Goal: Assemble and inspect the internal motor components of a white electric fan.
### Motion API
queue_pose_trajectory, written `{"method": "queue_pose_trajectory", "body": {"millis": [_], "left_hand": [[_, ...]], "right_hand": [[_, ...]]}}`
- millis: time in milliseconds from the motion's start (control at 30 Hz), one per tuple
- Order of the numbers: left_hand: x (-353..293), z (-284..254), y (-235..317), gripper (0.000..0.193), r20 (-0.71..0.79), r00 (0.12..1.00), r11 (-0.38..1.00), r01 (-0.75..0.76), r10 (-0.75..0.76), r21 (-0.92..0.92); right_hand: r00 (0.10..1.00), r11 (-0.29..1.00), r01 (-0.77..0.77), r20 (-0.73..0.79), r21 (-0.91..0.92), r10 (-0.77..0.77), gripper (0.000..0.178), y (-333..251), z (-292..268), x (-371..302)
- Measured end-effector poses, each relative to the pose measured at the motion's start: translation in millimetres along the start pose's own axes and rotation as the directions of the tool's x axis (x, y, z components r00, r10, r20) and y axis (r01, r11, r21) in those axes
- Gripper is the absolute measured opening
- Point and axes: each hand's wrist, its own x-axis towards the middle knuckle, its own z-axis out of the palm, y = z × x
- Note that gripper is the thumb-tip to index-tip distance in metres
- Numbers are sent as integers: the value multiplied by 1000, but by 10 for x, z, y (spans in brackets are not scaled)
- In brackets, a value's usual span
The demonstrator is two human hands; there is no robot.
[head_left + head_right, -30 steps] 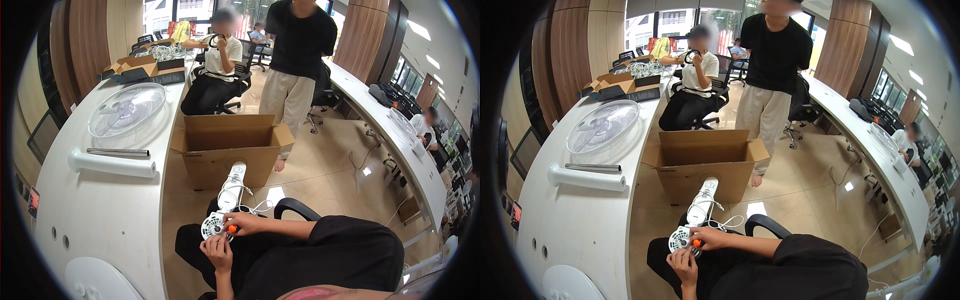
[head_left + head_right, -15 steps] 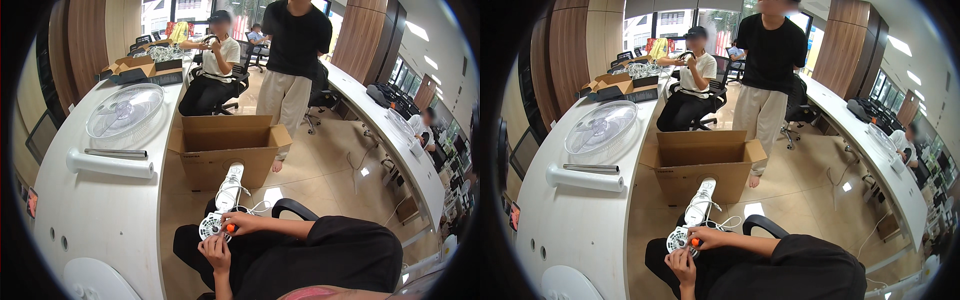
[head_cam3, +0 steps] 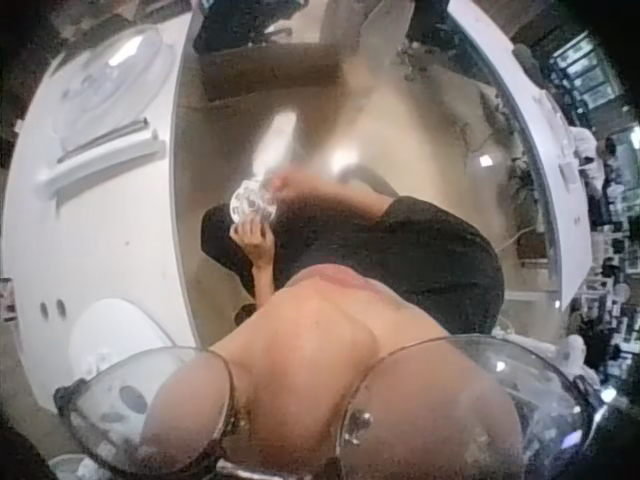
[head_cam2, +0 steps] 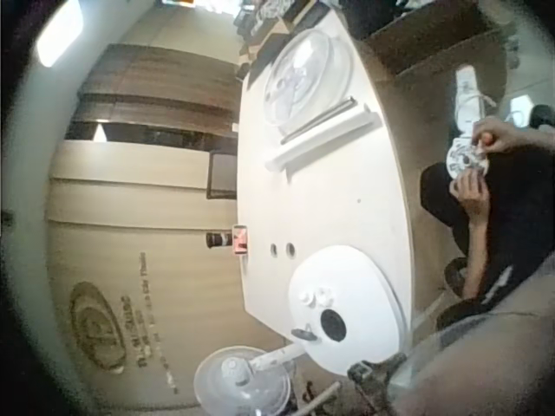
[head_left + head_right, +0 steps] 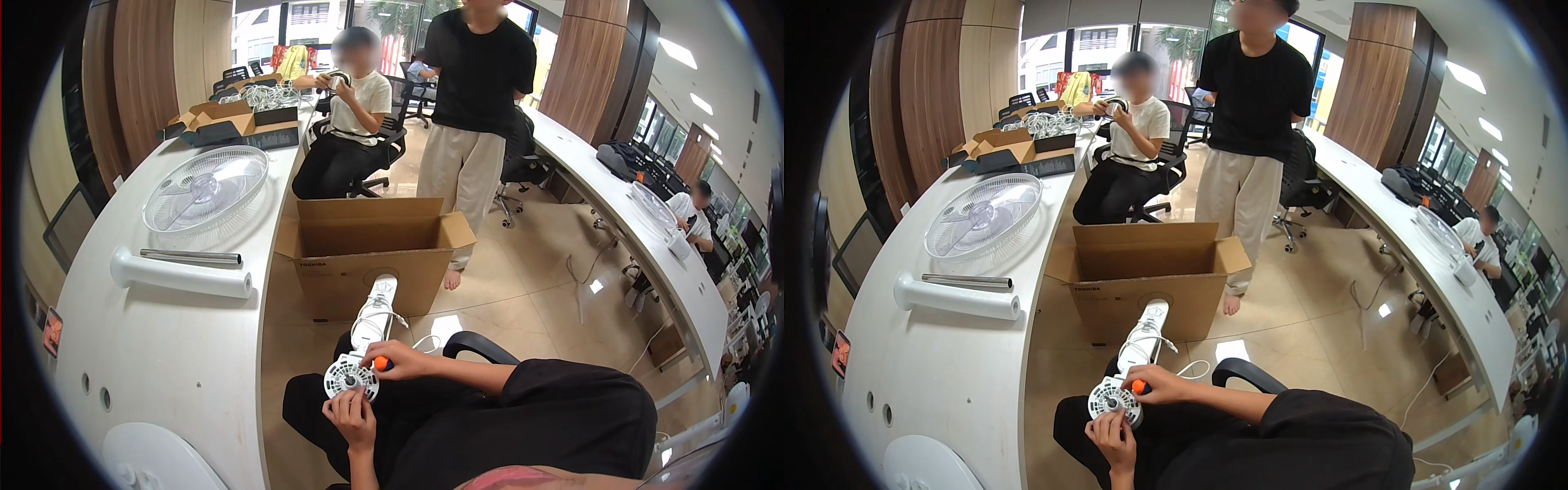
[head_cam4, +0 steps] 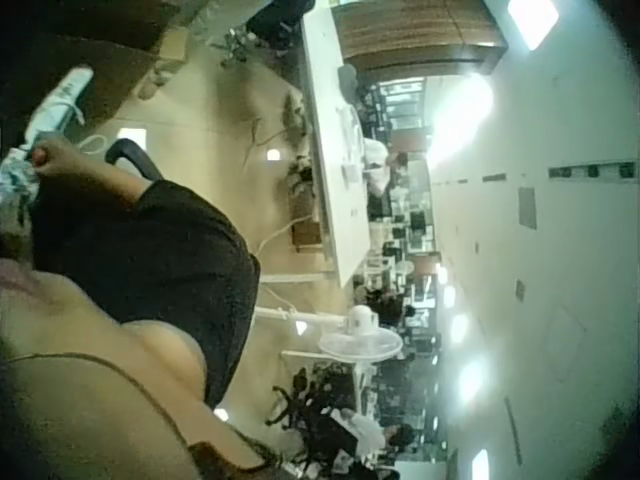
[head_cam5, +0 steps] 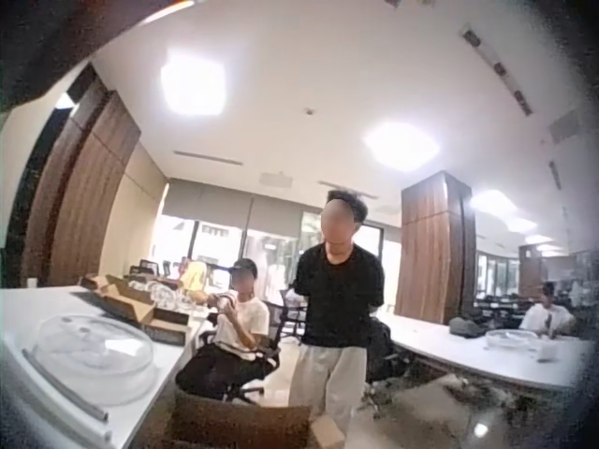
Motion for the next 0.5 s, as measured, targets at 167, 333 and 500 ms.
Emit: {"method": "queue_pose_trajectory", "body": {"millis": [167, 333, 500], "left_hand": [[-35, -72, 30, 19, 12, 1000, 1000, 7, -7, 7], [-106, -41, -53, 21, 13, 1000, 999, 3, -3, 44], [72, 11, -5, 27, 13, 1000, 1000, -18, 18, 9]], "right_hand": [[948, 993, -2, -317, 120, 40, 24, -381, -278, 52], [876, 991, 102, -466, -82, -129, 14, -477, -579, 69], [858, 999, -42, -512, 2, 37, 18, -631, -737, 24]]}}
